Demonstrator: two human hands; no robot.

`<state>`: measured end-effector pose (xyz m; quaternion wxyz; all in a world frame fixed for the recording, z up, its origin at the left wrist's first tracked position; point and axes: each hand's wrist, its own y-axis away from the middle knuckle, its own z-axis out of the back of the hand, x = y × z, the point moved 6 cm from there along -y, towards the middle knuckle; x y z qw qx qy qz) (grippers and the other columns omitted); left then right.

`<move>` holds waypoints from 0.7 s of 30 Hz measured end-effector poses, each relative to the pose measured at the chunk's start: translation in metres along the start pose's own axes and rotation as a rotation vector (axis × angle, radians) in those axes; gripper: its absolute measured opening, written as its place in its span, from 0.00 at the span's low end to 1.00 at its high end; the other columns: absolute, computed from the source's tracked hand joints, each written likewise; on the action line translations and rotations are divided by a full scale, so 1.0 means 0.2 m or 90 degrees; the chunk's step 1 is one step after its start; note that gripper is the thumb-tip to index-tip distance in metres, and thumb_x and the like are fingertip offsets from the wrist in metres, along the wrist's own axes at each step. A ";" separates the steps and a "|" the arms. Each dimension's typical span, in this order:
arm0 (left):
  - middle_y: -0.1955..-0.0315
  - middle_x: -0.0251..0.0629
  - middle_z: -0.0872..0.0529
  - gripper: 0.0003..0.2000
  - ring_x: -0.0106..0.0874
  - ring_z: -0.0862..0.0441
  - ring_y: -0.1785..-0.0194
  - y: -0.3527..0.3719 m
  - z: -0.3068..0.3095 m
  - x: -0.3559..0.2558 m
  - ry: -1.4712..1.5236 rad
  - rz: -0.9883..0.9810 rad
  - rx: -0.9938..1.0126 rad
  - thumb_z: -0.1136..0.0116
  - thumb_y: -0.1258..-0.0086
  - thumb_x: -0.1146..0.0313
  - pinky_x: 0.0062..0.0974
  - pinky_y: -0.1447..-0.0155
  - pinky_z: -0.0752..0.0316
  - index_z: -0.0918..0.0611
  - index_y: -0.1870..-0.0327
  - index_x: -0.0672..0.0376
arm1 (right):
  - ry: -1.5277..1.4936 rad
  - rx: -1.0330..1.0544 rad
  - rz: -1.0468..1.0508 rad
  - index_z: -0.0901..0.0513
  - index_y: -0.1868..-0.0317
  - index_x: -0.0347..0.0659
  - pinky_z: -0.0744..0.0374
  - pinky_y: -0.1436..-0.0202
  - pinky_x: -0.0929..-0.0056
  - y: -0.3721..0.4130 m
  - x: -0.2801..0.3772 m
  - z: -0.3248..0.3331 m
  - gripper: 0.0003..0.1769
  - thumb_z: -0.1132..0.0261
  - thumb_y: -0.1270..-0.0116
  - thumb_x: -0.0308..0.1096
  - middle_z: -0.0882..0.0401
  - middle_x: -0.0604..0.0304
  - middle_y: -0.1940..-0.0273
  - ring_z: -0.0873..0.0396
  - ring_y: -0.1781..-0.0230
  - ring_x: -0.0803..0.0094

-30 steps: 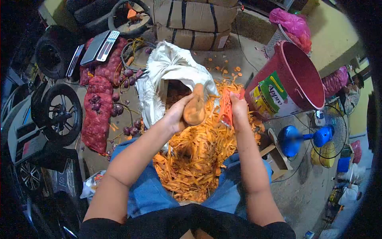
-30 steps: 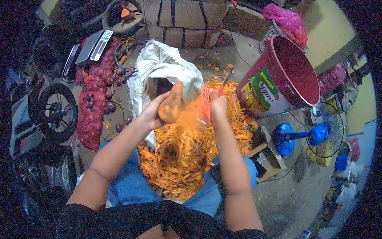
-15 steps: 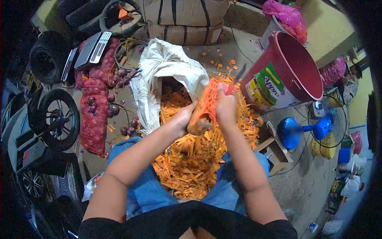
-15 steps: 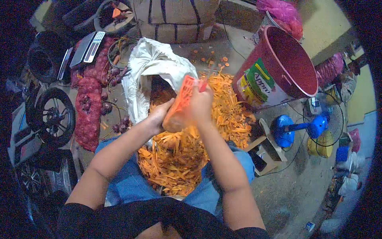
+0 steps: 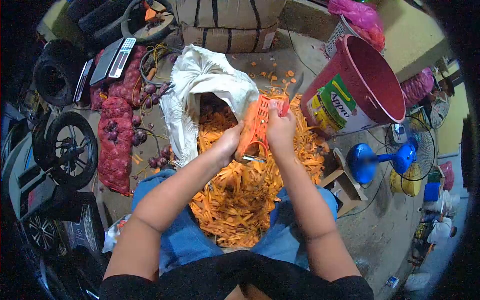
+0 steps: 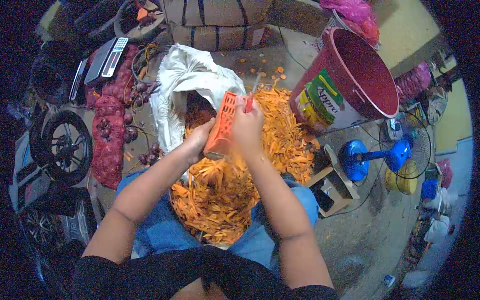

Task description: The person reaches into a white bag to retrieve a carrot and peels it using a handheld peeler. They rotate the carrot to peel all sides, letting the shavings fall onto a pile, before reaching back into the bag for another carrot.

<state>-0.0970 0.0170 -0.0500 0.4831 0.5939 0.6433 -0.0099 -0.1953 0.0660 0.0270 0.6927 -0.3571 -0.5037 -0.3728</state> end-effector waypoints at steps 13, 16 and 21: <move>0.63 0.37 0.24 0.20 0.27 0.25 0.63 0.06 -0.07 -0.03 -0.045 0.000 -0.007 0.73 0.34 0.56 0.25 0.56 0.30 0.30 0.56 0.60 | -0.103 0.075 -0.215 0.29 0.77 0.33 0.35 0.82 0.74 -0.01 -0.10 -0.03 0.12 0.50 0.41 0.32 0.31 0.62 0.84 0.35 0.86 0.79; 0.63 0.37 0.24 0.20 0.27 0.25 0.63 0.05 -0.06 -0.03 -0.038 -0.006 -0.024 0.73 0.34 0.56 0.24 0.57 0.30 0.31 0.55 0.60 | -0.027 0.079 -0.165 0.28 0.76 0.32 0.34 0.81 0.74 -0.03 -0.12 -0.02 0.12 0.50 0.41 0.33 0.30 0.61 0.83 0.35 0.86 0.78; 0.64 0.37 0.24 0.20 0.26 0.25 0.63 0.05 -0.05 -0.02 -0.057 -0.004 0.012 0.75 0.34 0.56 0.23 0.57 0.30 0.31 0.55 0.59 | -0.050 0.042 -0.178 0.29 0.77 0.32 0.35 0.80 0.73 -0.02 -0.14 -0.04 0.13 0.49 0.41 0.35 0.30 0.60 0.83 0.34 0.85 0.77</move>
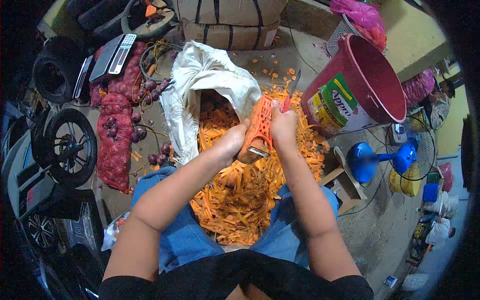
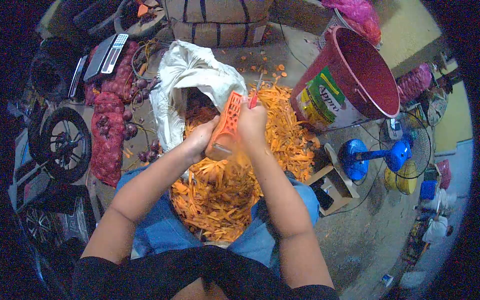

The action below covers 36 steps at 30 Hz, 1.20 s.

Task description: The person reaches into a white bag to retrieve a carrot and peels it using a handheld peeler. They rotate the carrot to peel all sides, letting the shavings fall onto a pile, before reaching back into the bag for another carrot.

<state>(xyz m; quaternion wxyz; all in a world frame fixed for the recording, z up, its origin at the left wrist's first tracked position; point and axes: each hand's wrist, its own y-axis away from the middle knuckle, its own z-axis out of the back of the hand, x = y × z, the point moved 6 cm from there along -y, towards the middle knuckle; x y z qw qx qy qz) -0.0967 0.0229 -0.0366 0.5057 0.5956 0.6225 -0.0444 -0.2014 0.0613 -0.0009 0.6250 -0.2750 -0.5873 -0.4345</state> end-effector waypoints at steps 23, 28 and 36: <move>0.64 0.37 0.24 0.19 0.25 0.25 0.64 0.05 0.08 0.02 0.025 0.094 0.048 0.66 0.36 0.55 0.23 0.58 0.30 0.31 0.55 0.60 | -0.096 -0.079 0.219 0.29 0.74 0.34 0.37 0.78 0.78 -0.04 0.12 0.08 0.11 0.49 0.41 0.34 0.34 0.67 0.82 0.38 0.82 0.81; 0.62 0.36 0.24 0.19 0.26 0.25 0.62 0.03 0.05 0.02 0.093 0.080 0.063 0.68 0.36 0.56 0.25 0.56 0.30 0.31 0.54 0.59 | 0.016 0.004 0.258 0.30 0.74 0.36 0.39 0.79 0.81 0.05 0.14 -0.03 0.09 0.49 0.41 0.32 0.36 0.69 0.83 0.41 0.82 0.83; 0.64 0.36 0.23 0.18 0.25 0.25 0.65 0.00 0.05 0.03 0.065 0.071 0.040 0.69 0.35 0.56 0.24 0.60 0.28 0.30 0.56 0.59 | 0.004 0.019 0.210 0.30 0.74 0.34 0.37 0.77 0.77 0.06 0.12 -0.03 0.10 0.49 0.41 0.34 0.35 0.64 0.83 0.38 0.82 0.78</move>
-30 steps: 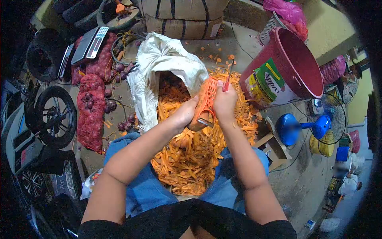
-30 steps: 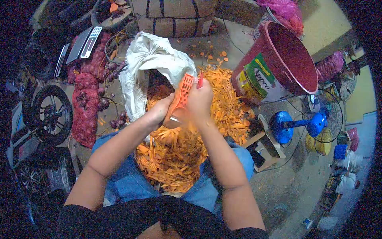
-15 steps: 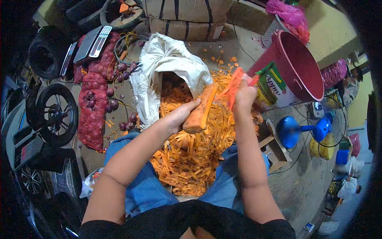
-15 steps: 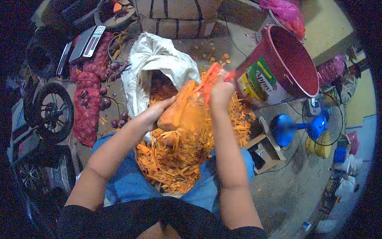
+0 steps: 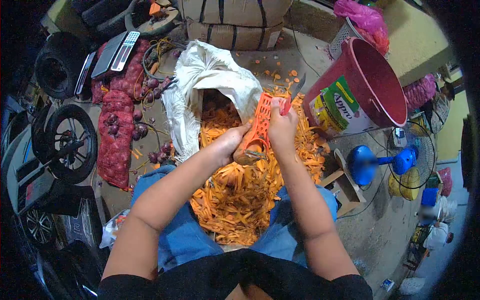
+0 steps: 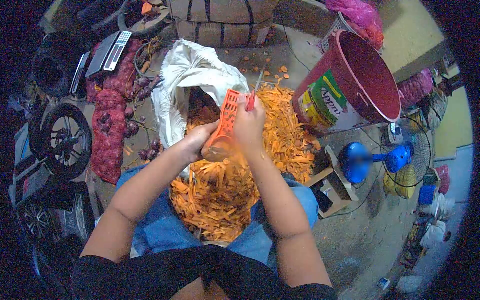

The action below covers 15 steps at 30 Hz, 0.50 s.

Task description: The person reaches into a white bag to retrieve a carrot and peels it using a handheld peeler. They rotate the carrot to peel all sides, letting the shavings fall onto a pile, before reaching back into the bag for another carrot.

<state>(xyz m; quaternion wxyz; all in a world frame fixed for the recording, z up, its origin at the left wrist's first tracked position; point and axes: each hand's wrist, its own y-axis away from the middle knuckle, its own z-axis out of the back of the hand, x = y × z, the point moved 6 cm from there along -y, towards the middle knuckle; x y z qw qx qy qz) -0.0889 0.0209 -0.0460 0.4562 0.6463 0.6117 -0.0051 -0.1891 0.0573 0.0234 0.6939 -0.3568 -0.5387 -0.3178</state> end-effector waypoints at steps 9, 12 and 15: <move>0.61 0.36 0.24 0.18 0.25 0.25 0.61 0.02 -0.01 0.04 -0.264 0.048 0.019 0.69 0.35 0.58 0.23 0.56 0.31 0.29 0.55 0.60 | 0.226 -0.136 0.065 0.29 0.74 0.32 0.34 0.75 0.70 -0.10 -0.04 0.13 0.12 0.49 0.42 0.34 0.30 0.55 0.81 0.35 0.81 0.71; 0.58 0.34 0.26 0.18 0.21 0.29 0.57 0.14 -0.12 0.09 -0.408 0.024 0.139 0.66 0.36 0.60 0.21 0.50 0.36 0.31 0.52 0.62 | 0.289 -0.347 0.077 0.29 0.74 0.31 0.34 0.74 0.69 -0.28 -0.18 0.43 0.12 0.49 0.42 0.34 0.29 0.52 0.80 0.34 0.80 0.69; 0.59 0.35 0.26 0.17 0.22 0.28 0.57 0.21 -0.19 0.06 -0.327 -0.024 0.134 0.65 0.36 0.60 0.22 0.51 0.34 0.32 0.52 0.62 | 0.184 -0.384 -0.019 0.29 0.75 0.32 0.34 0.75 0.70 -0.30 -0.24 0.51 0.12 0.49 0.42 0.35 0.30 0.57 0.82 0.33 0.81 0.71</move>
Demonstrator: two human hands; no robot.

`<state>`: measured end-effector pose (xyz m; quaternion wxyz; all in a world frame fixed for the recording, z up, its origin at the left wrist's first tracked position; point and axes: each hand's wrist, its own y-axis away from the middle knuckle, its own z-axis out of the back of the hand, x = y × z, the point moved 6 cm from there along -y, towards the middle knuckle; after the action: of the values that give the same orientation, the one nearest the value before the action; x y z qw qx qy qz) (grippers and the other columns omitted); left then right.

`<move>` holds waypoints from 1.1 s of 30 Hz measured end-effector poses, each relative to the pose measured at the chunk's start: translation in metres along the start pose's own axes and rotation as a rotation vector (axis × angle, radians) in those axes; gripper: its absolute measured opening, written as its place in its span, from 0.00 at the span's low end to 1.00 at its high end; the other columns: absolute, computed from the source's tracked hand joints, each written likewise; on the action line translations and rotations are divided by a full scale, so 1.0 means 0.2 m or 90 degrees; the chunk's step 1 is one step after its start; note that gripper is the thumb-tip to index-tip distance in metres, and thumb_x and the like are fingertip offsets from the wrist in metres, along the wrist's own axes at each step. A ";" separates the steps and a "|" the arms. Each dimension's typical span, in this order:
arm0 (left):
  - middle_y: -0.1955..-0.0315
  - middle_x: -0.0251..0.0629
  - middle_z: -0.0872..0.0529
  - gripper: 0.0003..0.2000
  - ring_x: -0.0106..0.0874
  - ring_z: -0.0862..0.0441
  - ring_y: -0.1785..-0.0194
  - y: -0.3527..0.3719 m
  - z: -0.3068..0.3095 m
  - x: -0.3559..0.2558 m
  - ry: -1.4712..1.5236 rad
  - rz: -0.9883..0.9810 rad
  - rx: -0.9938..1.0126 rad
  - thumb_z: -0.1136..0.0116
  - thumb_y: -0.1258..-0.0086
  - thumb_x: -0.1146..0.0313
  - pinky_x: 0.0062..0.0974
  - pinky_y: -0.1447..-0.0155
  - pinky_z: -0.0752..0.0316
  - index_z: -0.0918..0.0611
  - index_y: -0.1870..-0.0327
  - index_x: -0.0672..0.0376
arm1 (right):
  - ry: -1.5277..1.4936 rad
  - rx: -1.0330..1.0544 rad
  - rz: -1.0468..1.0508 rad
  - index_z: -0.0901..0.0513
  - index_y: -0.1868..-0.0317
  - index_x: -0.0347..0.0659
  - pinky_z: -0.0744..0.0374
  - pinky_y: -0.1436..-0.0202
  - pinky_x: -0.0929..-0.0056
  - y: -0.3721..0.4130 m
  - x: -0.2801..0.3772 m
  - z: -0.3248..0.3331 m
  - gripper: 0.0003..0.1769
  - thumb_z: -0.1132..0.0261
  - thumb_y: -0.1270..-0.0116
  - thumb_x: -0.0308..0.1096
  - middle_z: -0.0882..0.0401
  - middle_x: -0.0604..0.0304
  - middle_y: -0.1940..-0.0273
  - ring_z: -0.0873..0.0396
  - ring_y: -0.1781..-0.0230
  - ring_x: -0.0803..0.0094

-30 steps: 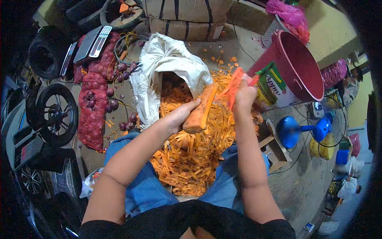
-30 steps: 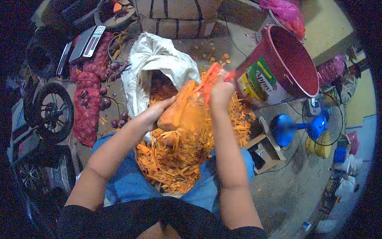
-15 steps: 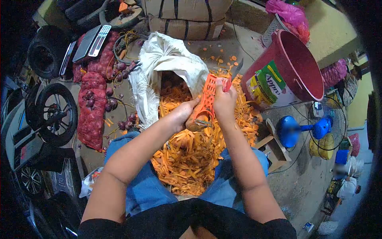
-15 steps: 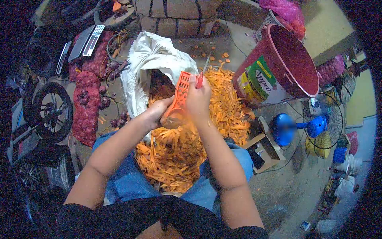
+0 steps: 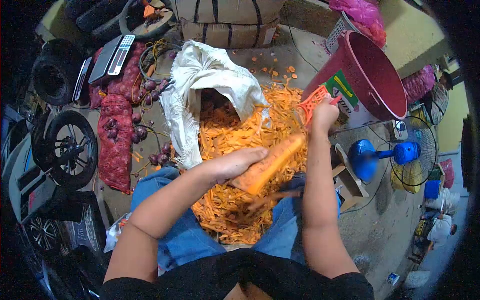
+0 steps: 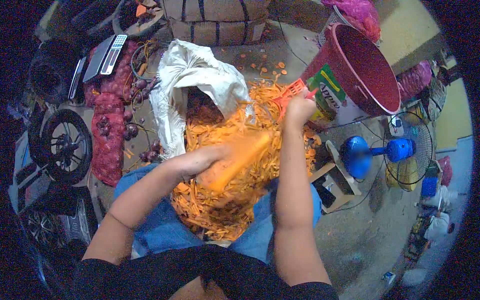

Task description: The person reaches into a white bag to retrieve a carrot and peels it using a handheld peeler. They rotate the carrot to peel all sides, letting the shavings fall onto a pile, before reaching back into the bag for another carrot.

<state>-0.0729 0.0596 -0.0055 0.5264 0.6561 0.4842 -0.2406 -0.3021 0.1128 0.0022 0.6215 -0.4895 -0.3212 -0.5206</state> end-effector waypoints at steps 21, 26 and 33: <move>0.70 0.37 0.23 0.17 0.30 0.23 0.72 -0.10 0.23 0.04 0.252 0.061 -0.143 0.68 0.37 0.57 0.31 0.73 0.25 0.29 0.59 0.57 | -0.257 0.448 -0.031 0.29 0.73 0.36 0.39 0.78 0.80 0.55 0.29 -0.23 0.09 0.45 0.43 0.33 0.34 0.69 0.81 0.41 0.82 0.82; 0.71 0.37 0.23 0.17 0.30 0.23 0.74 -0.13 0.23 0.05 0.288 0.071 -0.140 0.68 0.37 0.57 0.30 0.74 0.24 0.29 0.58 0.57 | -0.344 0.422 0.009 0.30 0.74 0.35 0.39 0.78 0.80 0.54 0.33 -0.21 0.09 0.45 0.43 0.33 0.36 0.68 0.83 0.41 0.81 0.82; 0.68 0.37 0.22 0.17 0.27 0.22 0.71 -0.10 0.22 0.03 0.207 0.049 -0.137 0.66 0.37 0.57 0.28 0.70 0.24 0.29 0.57 0.59 | -0.166 0.403 0.114 0.28 0.72 0.33 0.35 0.74 0.78 0.53 0.32 -0.17 0.13 0.48 0.41 0.37 0.29 0.64 0.78 0.36 0.77 0.81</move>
<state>-0.0799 0.0214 -0.0334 0.5175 0.6442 0.5602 -0.0581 -0.1875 0.0562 0.0212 0.7393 -0.3612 -0.4991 -0.2717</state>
